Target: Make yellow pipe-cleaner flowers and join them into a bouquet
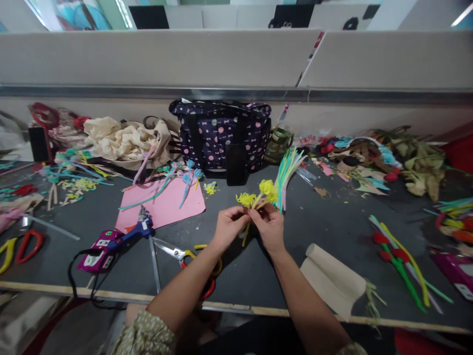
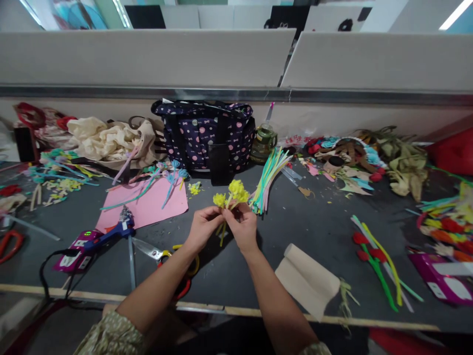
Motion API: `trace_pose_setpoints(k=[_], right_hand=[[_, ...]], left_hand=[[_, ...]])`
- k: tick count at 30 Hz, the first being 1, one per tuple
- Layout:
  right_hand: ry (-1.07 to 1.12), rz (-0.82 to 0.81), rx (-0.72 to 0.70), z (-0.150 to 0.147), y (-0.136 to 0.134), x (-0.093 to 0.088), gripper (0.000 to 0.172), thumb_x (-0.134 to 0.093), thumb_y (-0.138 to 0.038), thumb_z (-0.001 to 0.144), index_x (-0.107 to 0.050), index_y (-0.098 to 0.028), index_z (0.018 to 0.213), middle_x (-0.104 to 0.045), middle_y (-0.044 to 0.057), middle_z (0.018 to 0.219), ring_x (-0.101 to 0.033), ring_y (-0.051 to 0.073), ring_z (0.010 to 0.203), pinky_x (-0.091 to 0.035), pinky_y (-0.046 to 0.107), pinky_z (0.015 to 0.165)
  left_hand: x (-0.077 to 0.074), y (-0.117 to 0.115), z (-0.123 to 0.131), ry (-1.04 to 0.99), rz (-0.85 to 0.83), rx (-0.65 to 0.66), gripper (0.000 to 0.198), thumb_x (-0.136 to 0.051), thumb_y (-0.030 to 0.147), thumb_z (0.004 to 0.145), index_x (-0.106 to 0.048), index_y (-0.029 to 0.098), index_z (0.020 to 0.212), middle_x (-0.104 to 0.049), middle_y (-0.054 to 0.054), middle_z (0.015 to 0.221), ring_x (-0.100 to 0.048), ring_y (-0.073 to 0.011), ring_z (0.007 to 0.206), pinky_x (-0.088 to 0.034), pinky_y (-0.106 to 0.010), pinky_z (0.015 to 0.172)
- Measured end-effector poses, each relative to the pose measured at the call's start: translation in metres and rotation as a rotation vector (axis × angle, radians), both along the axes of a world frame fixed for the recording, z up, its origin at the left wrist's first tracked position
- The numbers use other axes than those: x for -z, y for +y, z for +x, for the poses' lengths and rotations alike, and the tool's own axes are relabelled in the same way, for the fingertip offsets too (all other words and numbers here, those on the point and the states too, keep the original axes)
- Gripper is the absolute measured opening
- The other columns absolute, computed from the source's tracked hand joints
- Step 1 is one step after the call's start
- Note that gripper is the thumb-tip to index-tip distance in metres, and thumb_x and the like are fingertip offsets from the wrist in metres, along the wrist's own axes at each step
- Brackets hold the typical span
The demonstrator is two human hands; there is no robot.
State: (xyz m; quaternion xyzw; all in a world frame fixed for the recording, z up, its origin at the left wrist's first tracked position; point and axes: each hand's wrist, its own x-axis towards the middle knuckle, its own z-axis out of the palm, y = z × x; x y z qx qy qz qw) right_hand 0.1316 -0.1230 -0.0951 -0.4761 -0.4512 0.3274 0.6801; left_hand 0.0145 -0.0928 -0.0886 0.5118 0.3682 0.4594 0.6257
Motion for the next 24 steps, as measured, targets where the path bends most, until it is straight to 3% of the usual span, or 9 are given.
trace_pose_setpoints(k=[9,14,19,24], right_hand=[[-0.11,-0.057,0.005,0.0003,-0.0022,-0.0068,0.01,-0.069,-0.027,0.078,-0.064,-0.018,0.078,-0.061,0.001,0.074,-0.057,0.015,0.068,-0.048,0.028,0.066],[0.019,-0.065,-0.018,0.0,-0.0009,-0.0032,0.019,-0.073,-0.031,0.076,-0.065,-0.02,0.089,-0.064,0.001,0.081,-0.058,0.015,0.071,-0.048,0.026,0.064],[-0.071,-0.052,0.006,-0.0001,-0.0019,-0.0029,0.013,-0.07,-0.031,0.08,-0.065,-0.02,0.085,-0.061,0.002,0.083,-0.058,0.016,0.077,-0.048,0.027,0.069],[-0.09,-0.021,0.038,-0.0014,-0.002,-0.0014,0.015,-0.072,-0.032,0.078,-0.065,-0.02,0.083,-0.06,0.001,0.079,-0.058,0.016,0.073,-0.049,0.027,0.067]], left_hand=[[0.0071,0.0007,-0.0006,0.068,0.102,-0.005,0.017,-0.074,0.03,0.07,-0.072,0.013,0.072,-0.069,-0.003,0.07,-0.057,-0.0128,0.065,-0.046,-0.024,0.066],[0.001,0.0018,-0.0022,-0.018,0.059,-0.041,0.018,-0.075,0.031,0.069,-0.069,0.015,0.066,-0.064,0.0,0.064,-0.054,-0.0108,0.06,-0.045,-0.023,0.063],[-0.0015,0.0033,-0.0046,-0.089,-0.003,-0.087,0.019,-0.079,0.033,0.065,-0.069,0.016,0.066,-0.063,0.0,0.063,-0.053,-0.0104,0.058,-0.044,-0.023,0.061],[0.0,0.0044,-0.0054,-0.075,0.035,-0.065,0.02,-0.078,0.035,0.066,-0.072,0.016,0.068,-0.065,-0.001,0.066,-0.055,-0.012,0.062,-0.046,-0.024,0.064]])
